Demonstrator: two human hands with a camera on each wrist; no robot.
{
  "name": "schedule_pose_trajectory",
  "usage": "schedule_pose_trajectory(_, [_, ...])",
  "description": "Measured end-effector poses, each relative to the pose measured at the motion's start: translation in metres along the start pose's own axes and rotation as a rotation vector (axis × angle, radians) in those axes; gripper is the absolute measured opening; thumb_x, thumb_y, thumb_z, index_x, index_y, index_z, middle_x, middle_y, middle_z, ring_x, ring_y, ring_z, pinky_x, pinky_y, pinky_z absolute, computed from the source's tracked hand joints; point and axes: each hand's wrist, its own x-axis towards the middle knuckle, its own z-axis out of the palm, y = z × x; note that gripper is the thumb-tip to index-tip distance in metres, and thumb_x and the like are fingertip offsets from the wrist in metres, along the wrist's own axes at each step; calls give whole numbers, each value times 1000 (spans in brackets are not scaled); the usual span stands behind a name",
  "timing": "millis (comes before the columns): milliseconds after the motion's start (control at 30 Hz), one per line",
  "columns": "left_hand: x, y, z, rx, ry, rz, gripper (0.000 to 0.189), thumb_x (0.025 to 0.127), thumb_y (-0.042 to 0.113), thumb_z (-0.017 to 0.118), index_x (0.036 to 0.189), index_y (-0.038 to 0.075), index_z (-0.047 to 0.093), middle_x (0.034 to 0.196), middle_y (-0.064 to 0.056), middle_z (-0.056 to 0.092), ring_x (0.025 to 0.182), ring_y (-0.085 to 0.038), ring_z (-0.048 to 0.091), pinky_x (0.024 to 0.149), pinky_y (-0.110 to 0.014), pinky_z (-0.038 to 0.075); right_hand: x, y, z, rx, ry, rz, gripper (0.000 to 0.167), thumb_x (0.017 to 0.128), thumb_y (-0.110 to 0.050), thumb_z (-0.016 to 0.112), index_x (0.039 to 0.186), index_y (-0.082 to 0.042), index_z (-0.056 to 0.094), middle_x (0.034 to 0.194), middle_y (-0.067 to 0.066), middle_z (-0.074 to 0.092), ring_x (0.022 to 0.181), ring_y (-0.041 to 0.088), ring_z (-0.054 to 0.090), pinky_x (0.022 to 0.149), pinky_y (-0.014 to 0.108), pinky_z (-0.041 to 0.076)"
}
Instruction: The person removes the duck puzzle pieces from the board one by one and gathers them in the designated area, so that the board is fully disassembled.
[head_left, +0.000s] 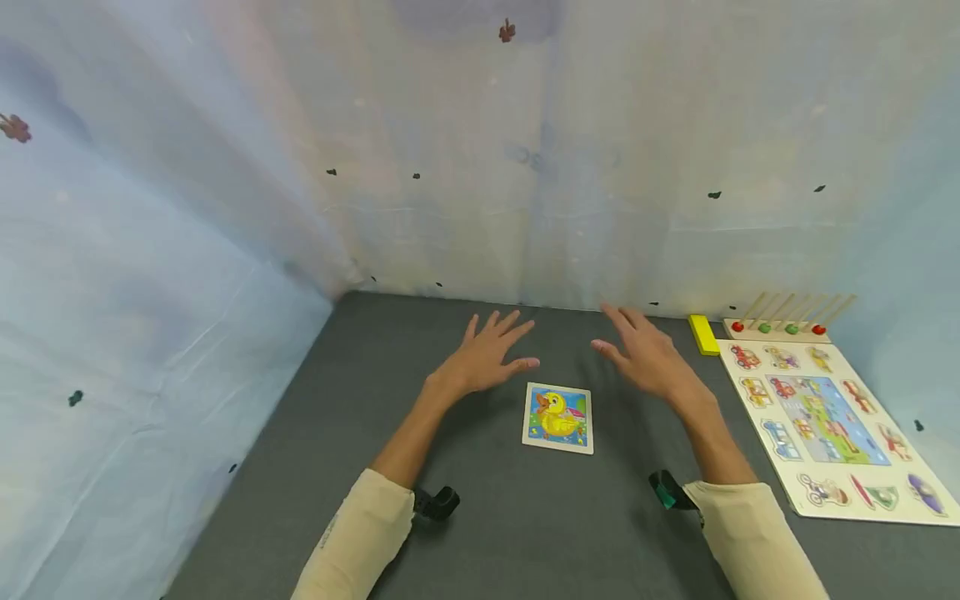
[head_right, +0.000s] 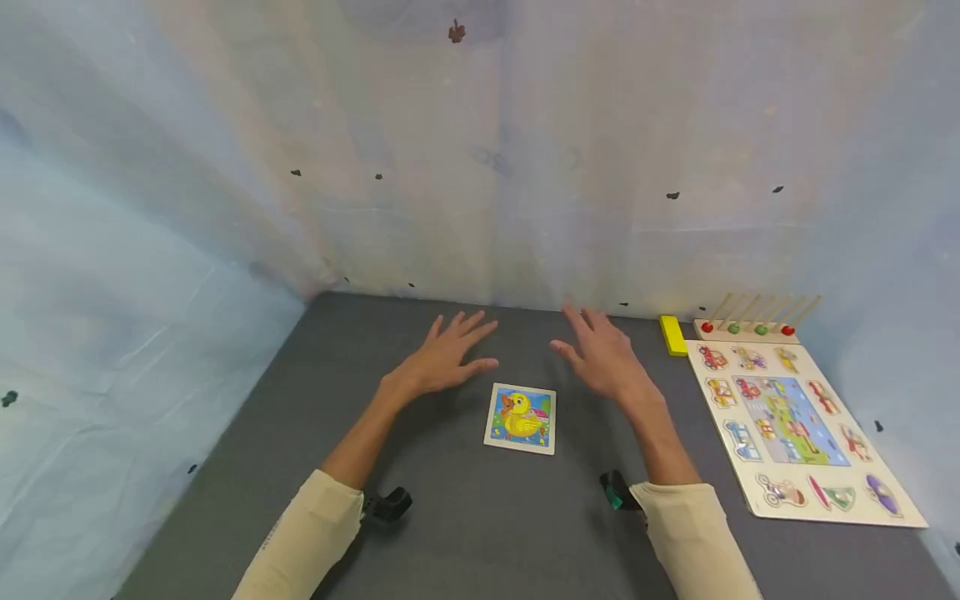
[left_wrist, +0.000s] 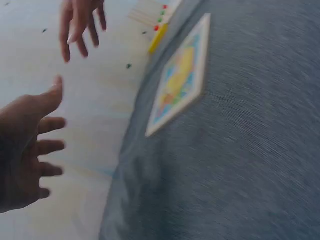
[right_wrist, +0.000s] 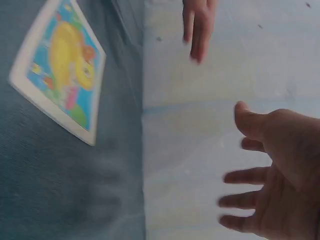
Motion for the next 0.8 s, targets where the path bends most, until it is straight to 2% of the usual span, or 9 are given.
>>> schedule_pose_trajectory(100, [1,-3,6,12,-121,46,79,103,60,56,165,18,31,175,-10,24,163,-39,19,129,-67,7,9,-7,16,28,-47,-93,58,107,-29,61,154,1,45,153,30,49,138,52,51,109,68,43])
schedule_pose_trajectory(200, [2,-6,11,22,-245,79,84,101,57,63,165,13,32,174,-10,25,162,-37,22,128,-66,14,18,-14,35,59,-111,-206,45,104,-21,65,140,6,59,138,29,61,123,47,63,102,60,51])
schedule_pose_trajectory(300, [2,-8,15,43,-345,74,91,98,57,67,166,13,27,176,-11,19,163,-36,20,128,-64,20,27,-22,55,79,-190,-322,38,101,-16,69,131,7,65,127,26,66,110,40,68,94,52,56])
schedule_pose_trajectory(400, [2,-6,20,81,-411,48,96,96,58,69,167,14,23,177,-11,15,164,-35,17,128,-59,25,32,-29,73,80,-234,-373,35,99,-15,72,127,7,69,121,22,67,104,36,68,89,47,57])
schedule_pose_trajectory(533, [-3,0,29,122,-441,28,100,94,62,70,167,13,22,177,-9,16,164,-31,17,128,-54,28,29,-32,90,49,-215,-367,27,95,-14,78,116,3,75,114,18,68,100,33,66,85,45,57])
schedule_pose_trajectory(700, [-12,5,40,145,-403,11,100,91,61,73,166,13,28,176,-4,21,163,-26,22,127,-51,31,19,-31,100,29,-134,-368,19,87,-14,85,102,-4,78,107,12,70,93,26,64,77,39,57])
schedule_pose_trajectory(800, [-10,3,41,149,-388,3,99,91,61,73,165,13,30,175,-2,22,163,-23,25,127,-50,31,20,-28,99,40,-118,-362,17,86,-16,86,99,-7,79,106,9,70,93,24,63,75,36,57])
